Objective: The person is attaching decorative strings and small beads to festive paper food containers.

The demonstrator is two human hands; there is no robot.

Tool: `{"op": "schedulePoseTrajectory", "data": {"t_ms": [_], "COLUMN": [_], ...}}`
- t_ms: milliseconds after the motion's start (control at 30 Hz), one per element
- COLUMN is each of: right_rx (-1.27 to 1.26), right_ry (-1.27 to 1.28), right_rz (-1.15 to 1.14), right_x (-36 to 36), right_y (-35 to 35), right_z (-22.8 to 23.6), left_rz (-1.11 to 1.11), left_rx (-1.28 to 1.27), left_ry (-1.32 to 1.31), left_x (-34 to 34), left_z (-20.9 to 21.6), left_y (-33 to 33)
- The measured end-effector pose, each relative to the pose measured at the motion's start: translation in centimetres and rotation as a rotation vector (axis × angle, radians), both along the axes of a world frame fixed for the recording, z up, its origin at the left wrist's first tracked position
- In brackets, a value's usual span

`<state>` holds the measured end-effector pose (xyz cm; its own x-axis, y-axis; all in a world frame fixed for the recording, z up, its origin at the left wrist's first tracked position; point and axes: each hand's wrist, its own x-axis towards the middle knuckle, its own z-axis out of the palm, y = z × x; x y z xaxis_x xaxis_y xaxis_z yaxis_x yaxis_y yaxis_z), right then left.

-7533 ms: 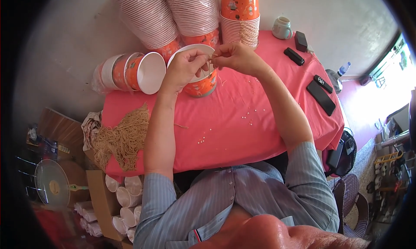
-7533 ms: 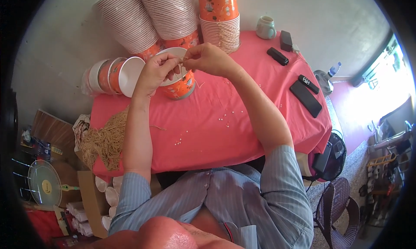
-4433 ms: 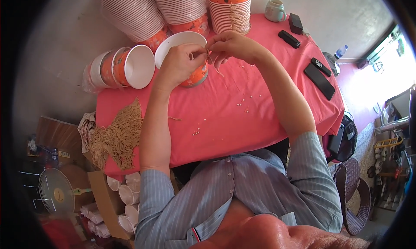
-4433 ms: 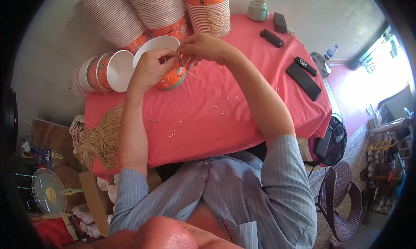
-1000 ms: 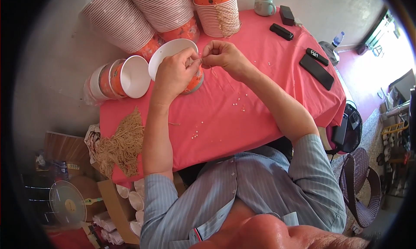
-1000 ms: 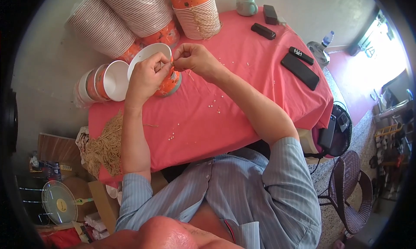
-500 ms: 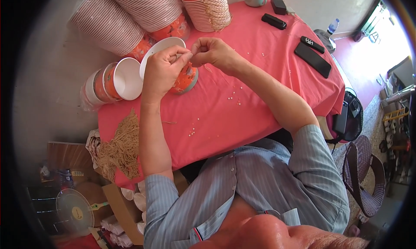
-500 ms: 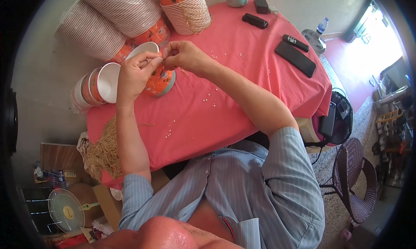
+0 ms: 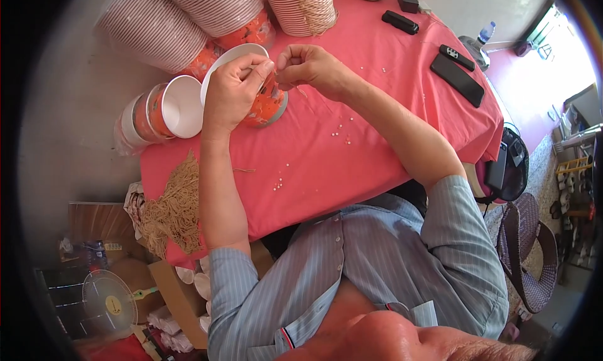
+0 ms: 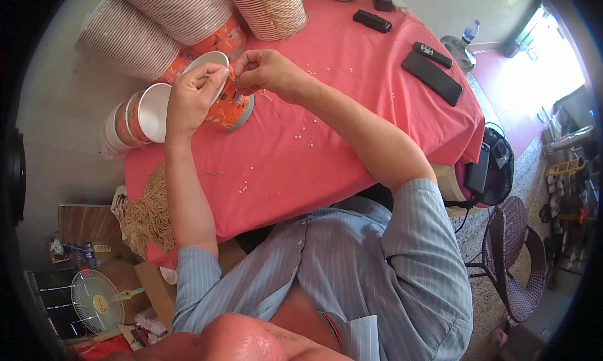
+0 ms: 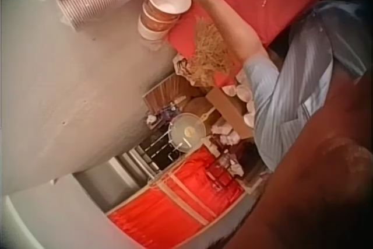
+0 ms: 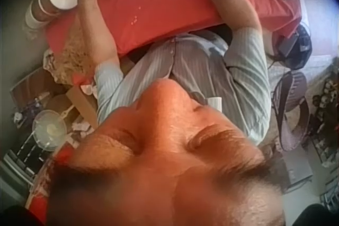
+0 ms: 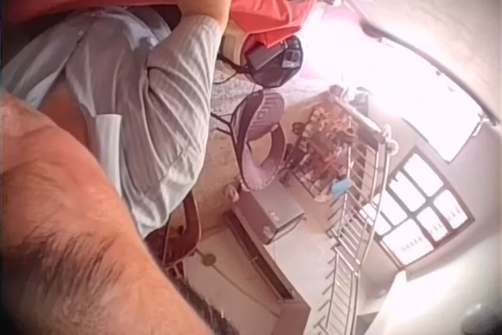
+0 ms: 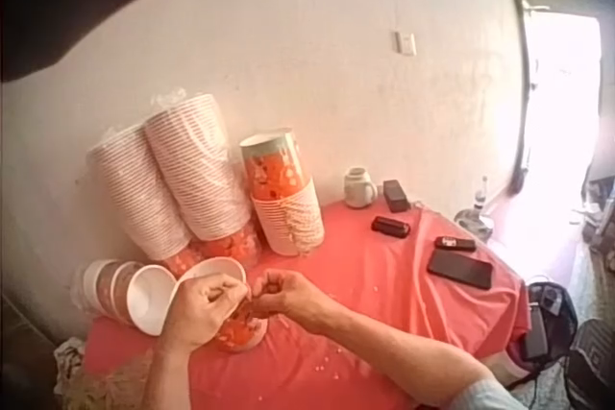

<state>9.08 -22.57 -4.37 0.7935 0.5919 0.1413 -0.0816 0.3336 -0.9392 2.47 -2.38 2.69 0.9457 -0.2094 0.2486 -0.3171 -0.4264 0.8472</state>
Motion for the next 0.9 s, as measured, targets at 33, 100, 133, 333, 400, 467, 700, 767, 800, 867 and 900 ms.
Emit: {"op": "schedulePoseTrajectory", "data": {"t_ms": [33,100,133,333,400,467,700,767,800,867,900], "right_rx": [0.001,0.001,0.006,-0.028,-0.058,-0.158,-0.248,-0.269,-0.288,-0.306,-0.322], "right_ry": [-0.006,-0.015,-0.02,-0.057,-0.057,-0.058,-0.184,-0.216,-0.244,-0.264,-0.283], "right_rz": [0.002,0.004,0.0,0.004,0.032,0.042,-0.03,-0.047,-0.064,-0.074,-0.085], "right_x": [0.0,0.2,0.4,0.7,0.7,0.5,-1.1,-1.4,-1.6,-2.0,-2.2], "right_y": [0.0,0.0,0.0,-0.3,-0.9,-1.9,-4.0,-3.9,-3.9,-4.0,-4.1], "right_z": [-0.1,-0.3,-0.4,0.3,0.9,1.7,5.1,5.6,5.8,6.4,6.7], "left_rz": [0.004,0.007,0.026,0.072,0.064,0.081,0.112,0.088,0.043,-0.002,-0.017], "left_rx": [-0.008,-0.017,0.005,0.085,0.099,0.072,0.226,0.218,0.253,0.285,0.28], "left_ry": [-0.016,-0.035,-0.08,-0.175,-0.152,-0.182,-0.223,-0.297,-0.276,-0.253,-0.255], "left_x": [-0.2,-0.4,-0.4,0.4,0.6,0.6,0.1,-0.3,-0.6,-1.0,-1.2], "left_z": [0.3,0.5,0.4,-0.7,-0.5,-0.3,0.3,0.7,0.9,1.3,1.5], "left_y": [-0.3,-0.4,-0.4,0.7,1.0,1.1,1.1,0.5,0.4,-0.1,-0.4]}}
